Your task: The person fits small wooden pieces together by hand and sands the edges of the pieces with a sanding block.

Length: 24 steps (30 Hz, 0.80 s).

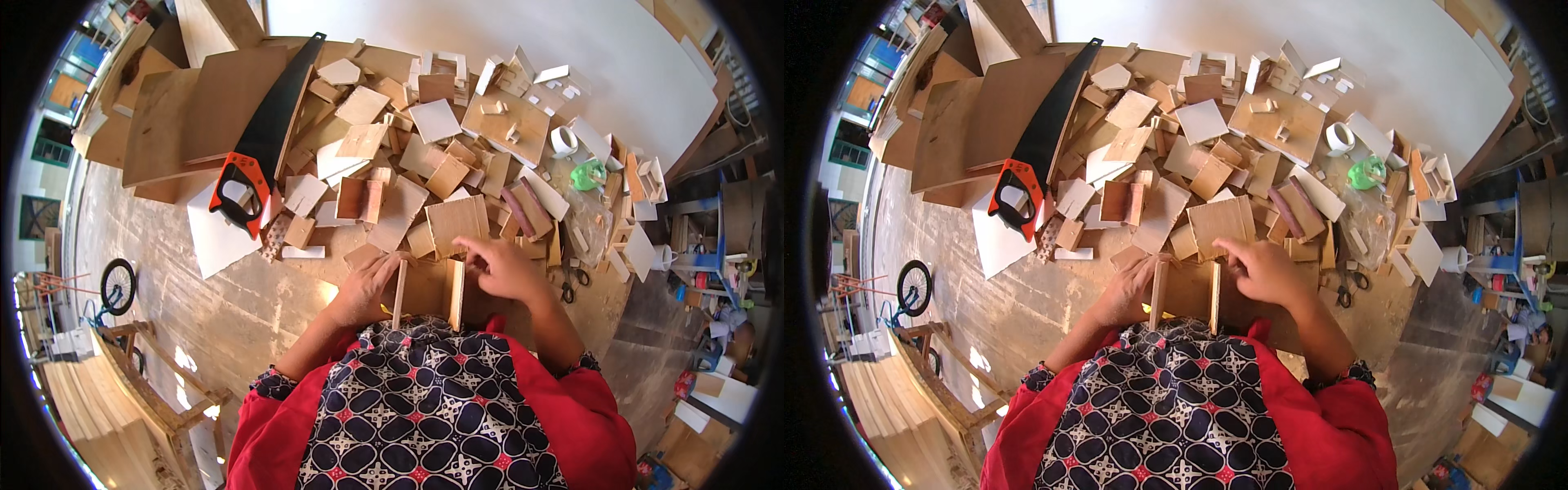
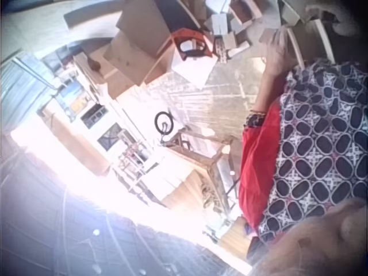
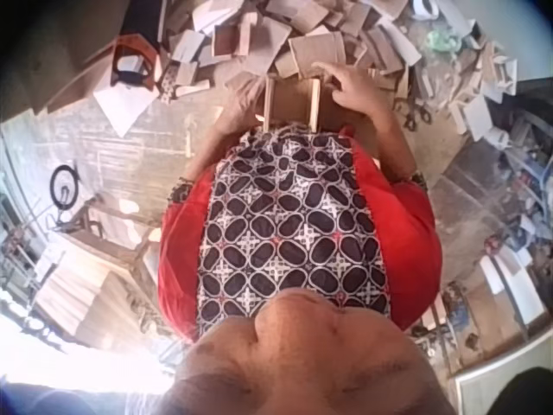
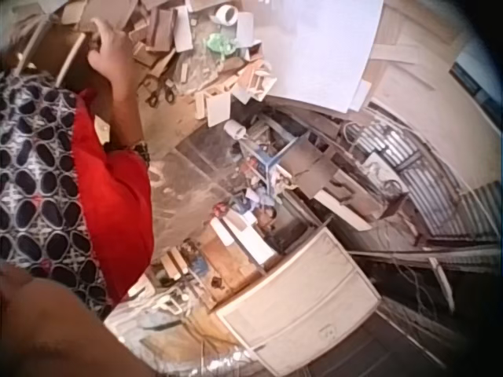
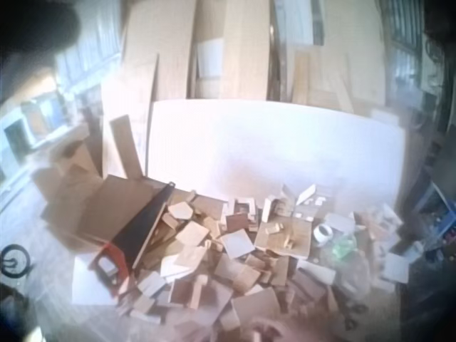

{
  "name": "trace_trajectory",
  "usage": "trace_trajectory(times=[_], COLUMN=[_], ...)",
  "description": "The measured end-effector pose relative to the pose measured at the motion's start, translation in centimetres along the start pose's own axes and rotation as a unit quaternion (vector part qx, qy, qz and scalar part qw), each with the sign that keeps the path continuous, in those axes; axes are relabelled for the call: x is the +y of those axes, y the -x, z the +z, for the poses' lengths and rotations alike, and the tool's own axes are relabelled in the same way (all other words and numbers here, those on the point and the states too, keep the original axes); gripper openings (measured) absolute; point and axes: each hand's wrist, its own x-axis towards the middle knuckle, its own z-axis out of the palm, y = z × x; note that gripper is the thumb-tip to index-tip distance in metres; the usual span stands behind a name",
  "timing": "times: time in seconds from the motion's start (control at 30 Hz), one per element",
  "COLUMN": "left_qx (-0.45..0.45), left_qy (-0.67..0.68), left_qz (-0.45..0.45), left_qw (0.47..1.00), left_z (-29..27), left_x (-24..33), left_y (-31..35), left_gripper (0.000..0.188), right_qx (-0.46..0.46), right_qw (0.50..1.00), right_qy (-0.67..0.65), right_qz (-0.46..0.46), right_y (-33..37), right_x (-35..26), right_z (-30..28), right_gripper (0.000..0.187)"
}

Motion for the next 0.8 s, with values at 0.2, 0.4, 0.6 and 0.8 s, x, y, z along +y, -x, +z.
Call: trace_trajectory(times=[0.2, 0.4, 0.6, 0.8], left_qx=[0.019, 0.018, 0.036, 0.034], left_qy=[0.01, -0.001, 0.011, 0.025], left_qz=[0.02, 0.006, 0.021, 0.021], left_qw=[1.0, 1.0, 0.999, 0.999], left_z=[-0.4, 0.3, 0.1, 0.0], left_x=[0.1, -0.3, -0.2, 0.0], left_y=[-0.1, 0.1, 0.1, 0.0], left_gripper=[0.096, 0.097, 0.098, 0.097], right_qx=[0.258, 0.358, 0.2, 0.384], right_qw=[0.964, 0.918, 0.978, 0.9], right_qy=[0.034, 0.155, 0.057, 0.185], right_qz=[-0.061, -0.073, 0.021, -0.094], right_y=[-3.8, -8.8, -11.6, -12.0], right_x=[1.6, 1.0, 2.0, 0.3], right_z=[-1.3, -2.7, -4.0, -4.3], right_gripper=[0.04, 0.05, 0.027, 0.025])
